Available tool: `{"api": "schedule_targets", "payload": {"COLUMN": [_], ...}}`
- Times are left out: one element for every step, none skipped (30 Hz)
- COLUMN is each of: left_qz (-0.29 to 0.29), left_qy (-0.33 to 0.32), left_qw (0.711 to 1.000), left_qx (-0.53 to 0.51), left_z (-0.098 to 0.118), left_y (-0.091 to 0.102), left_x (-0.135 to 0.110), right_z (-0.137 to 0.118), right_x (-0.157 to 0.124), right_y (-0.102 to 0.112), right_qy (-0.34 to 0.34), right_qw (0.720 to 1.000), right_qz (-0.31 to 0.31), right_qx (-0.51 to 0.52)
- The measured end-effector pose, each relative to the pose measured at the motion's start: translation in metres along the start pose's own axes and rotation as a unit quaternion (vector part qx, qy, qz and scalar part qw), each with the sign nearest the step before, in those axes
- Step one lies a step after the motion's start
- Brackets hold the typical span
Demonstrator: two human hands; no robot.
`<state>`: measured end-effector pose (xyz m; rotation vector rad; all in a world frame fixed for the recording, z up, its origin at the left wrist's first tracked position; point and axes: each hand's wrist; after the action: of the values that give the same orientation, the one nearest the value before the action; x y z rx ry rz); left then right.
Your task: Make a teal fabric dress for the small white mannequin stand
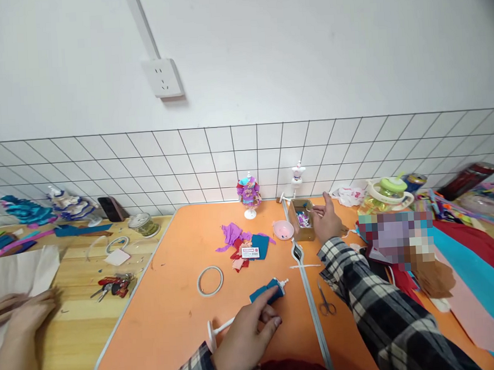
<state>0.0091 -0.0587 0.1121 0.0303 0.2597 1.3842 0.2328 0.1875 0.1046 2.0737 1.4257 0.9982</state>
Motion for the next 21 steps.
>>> {"api": "schedule_targets", "payload": {"left_qz": [0.004, 0.008, 0.011, 0.012, 0.012, 0.012, 0.01, 0.009, 0.008, 0.009, 0.009, 0.01, 0.01, 0.01, 0.01, 0.009, 0.008, 0.007, 0.008, 0.009, 0.011], "left_qy": [0.0, -0.002, -0.002, -0.002, -0.001, 0.0, 0.001, 0.002, 0.002, 0.002, 0.003, 0.005, 0.007, 0.009, 0.01, 0.009, 0.008, 0.007, 0.005, 0.003, 0.002], "left_qw": [1.0, 1.0, 1.0, 1.0, 1.0, 1.0, 1.0, 1.0, 1.0, 1.0, 1.0, 1.0, 1.0, 1.0, 1.0, 1.0, 1.0, 1.0, 1.0, 1.0, 1.0], "left_qx": [-0.001, -0.004, -0.008, -0.014, -0.019, -0.024, -0.028, -0.03, -0.029, -0.025, -0.02, -0.017, -0.015, -0.016, -0.018, -0.02, -0.022, -0.023, -0.023, -0.024, -0.026], "left_z": [-0.001, -0.002, -0.003, -0.004, -0.004, -0.005, -0.005, -0.005, -0.005, -0.005, -0.004, -0.004, -0.005, -0.005, -0.005, -0.005, -0.006, -0.006, -0.006, -0.007, -0.007], "left_y": [0.002, 0.004, 0.005, 0.007, 0.008, 0.009, 0.009, 0.009, 0.008, 0.008, 0.007, 0.006, 0.006, 0.006, 0.006, 0.006, 0.006, 0.006, 0.007, 0.007, 0.007], "left_x": [0.0, 0.0, 0.0, 0.001, 0.001, 0.002, 0.003, 0.004, 0.005, 0.005, 0.006, 0.007, 0.007, 0.007, 0.007, 0.007, 0.007, 0.006, 0.005, 0.005, 0.004], "right_z": [0.006, 0.013, 0.019, 0.025, 0.031, 0.036, 0.041, 0.045, 0.049, 0.053, 0.055, 0.057, 0.059, 0.059, 0.06, 0.06, 0.059, 0.058, 0.056, 0.054, 0.05], "right_x": [0.005, 0.009, 0.01, 0.011, 0.012, 0.012, 0.012, 0.013, 0.013, 0.014, 0.014, 0.015, 0.015, 0.015, 0.015, 0.014, 0.014, 0.014, 0.014, 0.013, 0.012], "right_y": [-0.005, -0.009, -0.014, -0.019, -0.022, -0.026, -0.028, -0.03, -0.03, -0.03, -0.03, -0.03, -0.029, -0.028, -0.028, -0.027, -0.027, -0.026, -0.025, -0.024, -0.022], "right_qy": [0.008, 0.018, 0.028, 0.038, 0.045, 0.051, 0.057, 0.06, 0.059, 0.055, 0.049, 0.043, 0.037, 0.034, 0.034, 0.035, 0.037, 0.042, 0.049, 0.059, 0.072], "right_qw": [0.999, 0.997, 0.993, 0.989, 0.985, 0.984, 0.983, 0.984, 0.984, 0.983, 0.981, 0.978, 0.976, 0.974, 0.973, 0.972, 0.972, 0.971, 0.971, 0.972, 0.974], "right_qz": [-0.014, -0.036, -0.063, -0.09, -0.112, -0.122, -0.119, -0.106, -0.092, -0.084, -0.085, -0.095, -0.109, -0.12, -0.127, -0.129, -0.131, -0.134, -0.136, -0.134, -0.124], "right_qx": [-0.031, -0.063, -0.091, -0.111, -0.121, -0.123, -0.125, -0.13, -0.139, -0.153, -0.168, -0.18, -0.186, -0.189, -0.19, -0.192, -0.192, -0.192, -0.189, -0.185, -0.178]}}
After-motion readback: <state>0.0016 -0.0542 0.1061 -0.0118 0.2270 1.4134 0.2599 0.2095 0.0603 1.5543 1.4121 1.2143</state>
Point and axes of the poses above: each hand's wrist, its own x-axis towards the middle knuckle, its own y-axis out of the back of the hand, z = x × y, and after that the axes turned 15 degrees about -x, right-handed
